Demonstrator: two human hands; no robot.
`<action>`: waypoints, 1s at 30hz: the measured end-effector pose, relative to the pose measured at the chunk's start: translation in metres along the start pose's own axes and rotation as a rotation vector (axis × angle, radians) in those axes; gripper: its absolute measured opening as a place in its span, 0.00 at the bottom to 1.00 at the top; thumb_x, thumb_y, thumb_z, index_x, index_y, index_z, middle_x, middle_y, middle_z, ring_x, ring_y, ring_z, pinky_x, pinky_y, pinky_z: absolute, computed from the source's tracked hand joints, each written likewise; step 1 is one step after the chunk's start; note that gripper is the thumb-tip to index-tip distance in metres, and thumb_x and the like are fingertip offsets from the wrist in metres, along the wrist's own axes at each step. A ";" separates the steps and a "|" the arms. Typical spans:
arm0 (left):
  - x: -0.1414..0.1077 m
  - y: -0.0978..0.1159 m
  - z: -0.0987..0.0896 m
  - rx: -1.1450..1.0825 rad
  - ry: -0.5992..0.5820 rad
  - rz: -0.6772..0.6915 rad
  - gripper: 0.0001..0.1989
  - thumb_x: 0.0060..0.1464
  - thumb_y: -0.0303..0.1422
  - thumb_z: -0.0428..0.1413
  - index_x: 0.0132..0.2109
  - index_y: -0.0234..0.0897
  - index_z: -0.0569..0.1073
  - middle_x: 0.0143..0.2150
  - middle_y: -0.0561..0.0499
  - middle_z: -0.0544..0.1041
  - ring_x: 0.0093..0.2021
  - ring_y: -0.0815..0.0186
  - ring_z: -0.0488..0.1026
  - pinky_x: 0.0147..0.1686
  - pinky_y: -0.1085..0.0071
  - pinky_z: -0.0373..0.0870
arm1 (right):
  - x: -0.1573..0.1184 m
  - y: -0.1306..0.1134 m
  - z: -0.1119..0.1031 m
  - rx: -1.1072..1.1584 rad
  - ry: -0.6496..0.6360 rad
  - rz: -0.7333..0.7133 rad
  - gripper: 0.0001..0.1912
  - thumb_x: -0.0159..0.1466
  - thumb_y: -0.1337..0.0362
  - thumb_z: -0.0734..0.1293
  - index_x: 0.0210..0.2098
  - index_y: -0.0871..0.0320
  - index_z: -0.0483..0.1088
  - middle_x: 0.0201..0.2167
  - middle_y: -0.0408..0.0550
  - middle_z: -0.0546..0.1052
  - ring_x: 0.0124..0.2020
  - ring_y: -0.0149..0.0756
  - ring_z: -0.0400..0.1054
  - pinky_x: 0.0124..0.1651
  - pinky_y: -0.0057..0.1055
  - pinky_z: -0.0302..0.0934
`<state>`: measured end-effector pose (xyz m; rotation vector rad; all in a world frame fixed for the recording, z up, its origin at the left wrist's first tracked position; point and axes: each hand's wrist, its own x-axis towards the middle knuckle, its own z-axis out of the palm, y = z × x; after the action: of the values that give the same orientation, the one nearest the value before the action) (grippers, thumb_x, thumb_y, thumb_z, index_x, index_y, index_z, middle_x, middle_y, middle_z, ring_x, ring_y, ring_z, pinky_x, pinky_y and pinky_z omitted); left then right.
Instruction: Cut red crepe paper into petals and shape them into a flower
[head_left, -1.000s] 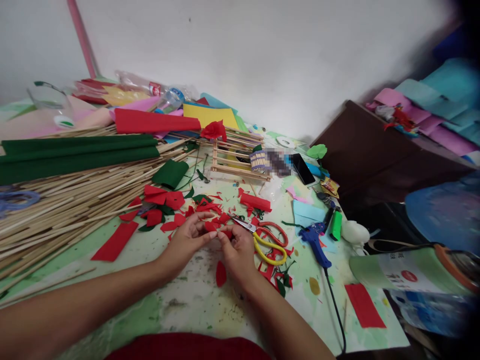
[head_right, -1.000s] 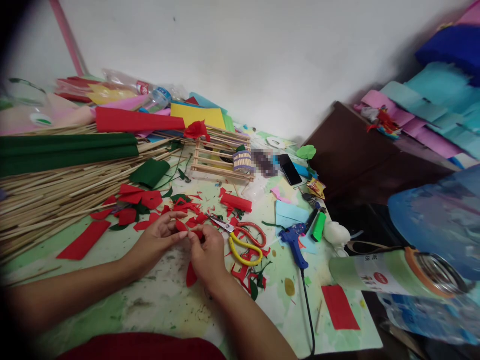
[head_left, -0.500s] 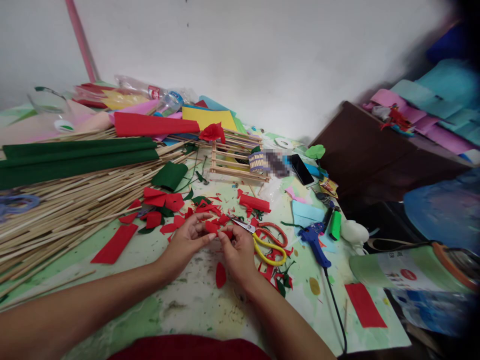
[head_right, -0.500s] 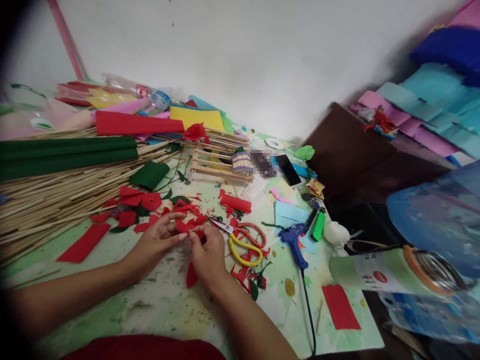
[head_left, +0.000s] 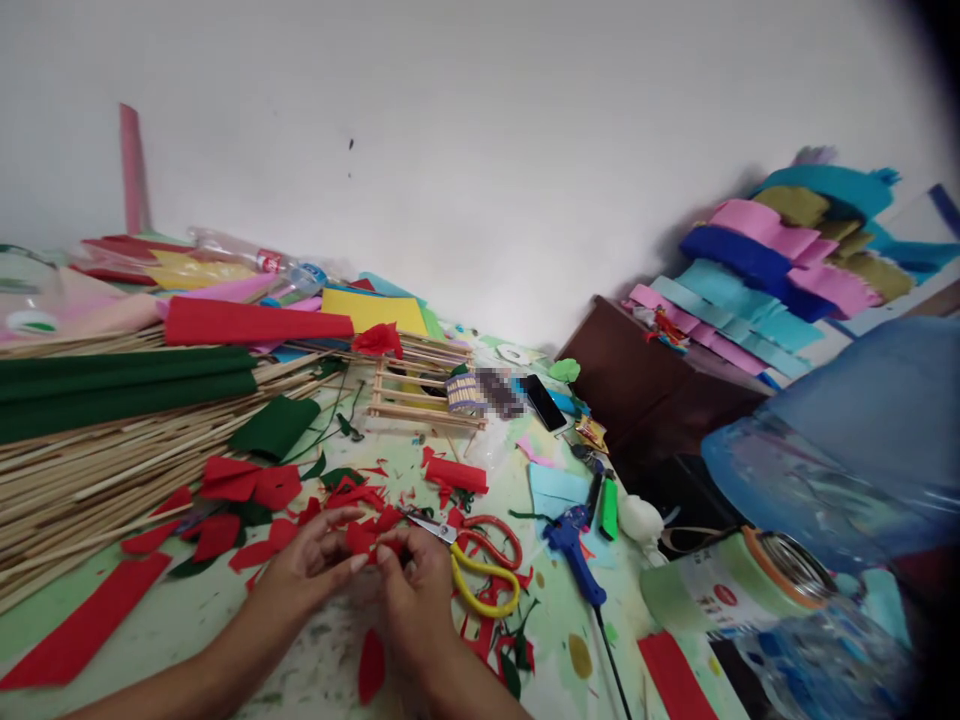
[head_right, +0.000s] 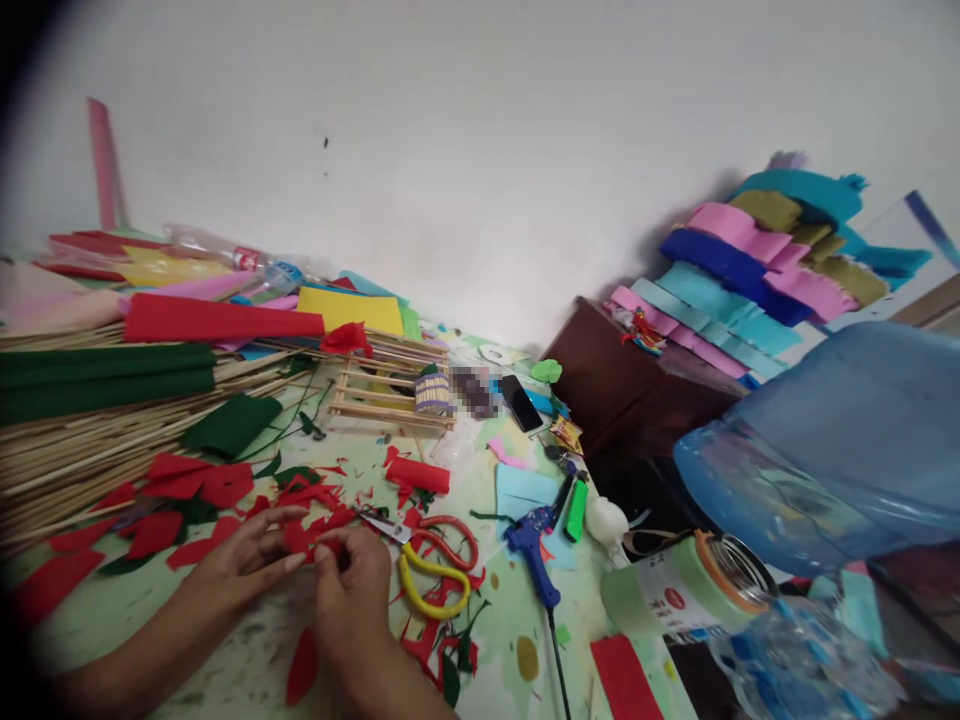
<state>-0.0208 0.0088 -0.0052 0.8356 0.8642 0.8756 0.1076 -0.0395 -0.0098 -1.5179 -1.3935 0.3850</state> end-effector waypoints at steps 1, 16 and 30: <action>0.000 0.000 0.000 0.003 -0.001 -0.001 0.25 0.35 0.32 0.68 0.43 0.40 0.70 0.31 0.51 0.80 0.38 0.60 0.77 0.37 0.69 0.71 | 0.000 -0.001 0.000 0.048 0.008 0.049 0.06 0.57 0.67 0.62 0.30 0.58 0.71 0.26 0.47 0.77 0.28 0.39 0.71 0.30 0.30 0.64; -0.005 -0.002 -0.001 0.049 -0.038 0.057 0.23 0.43 0.32 0.64 0.47 0.39 0.67 0.35 0.53 0.78 0.40 0.65 0.74 0.41 0.71 0.68 | -0.001 -0.008 -0.005 0.181 -0.079 0.156 0.07 0.58 0.64 0.63 0.30 0.59 0.73 0.27 0.46 0.76 0.29 0.35 0.68 0.35 0.30 0.60; -0.005 -0.003 -0.002 0.064 -0.046 0.055 0.20 0.45 0.29 0.62 0.47 0.39 0.67 0.32 0.57 0.73 0.32 0.71 0.70 0.33 0.75 0.66 | 0.013 -0.003 -0.018 0.288 0.019 0.210 0.11 0.57 0.59 0.65 0.23 0.59 0.65 0.20 0.40 0.66 0.23 0.29 0.59 0.29 0.27 0.56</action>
<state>-0.0235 0.0040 -0.0070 0.9350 0.8355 0.8767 0.1235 -0.0368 0.0058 -1.4265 -1.1118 0.6699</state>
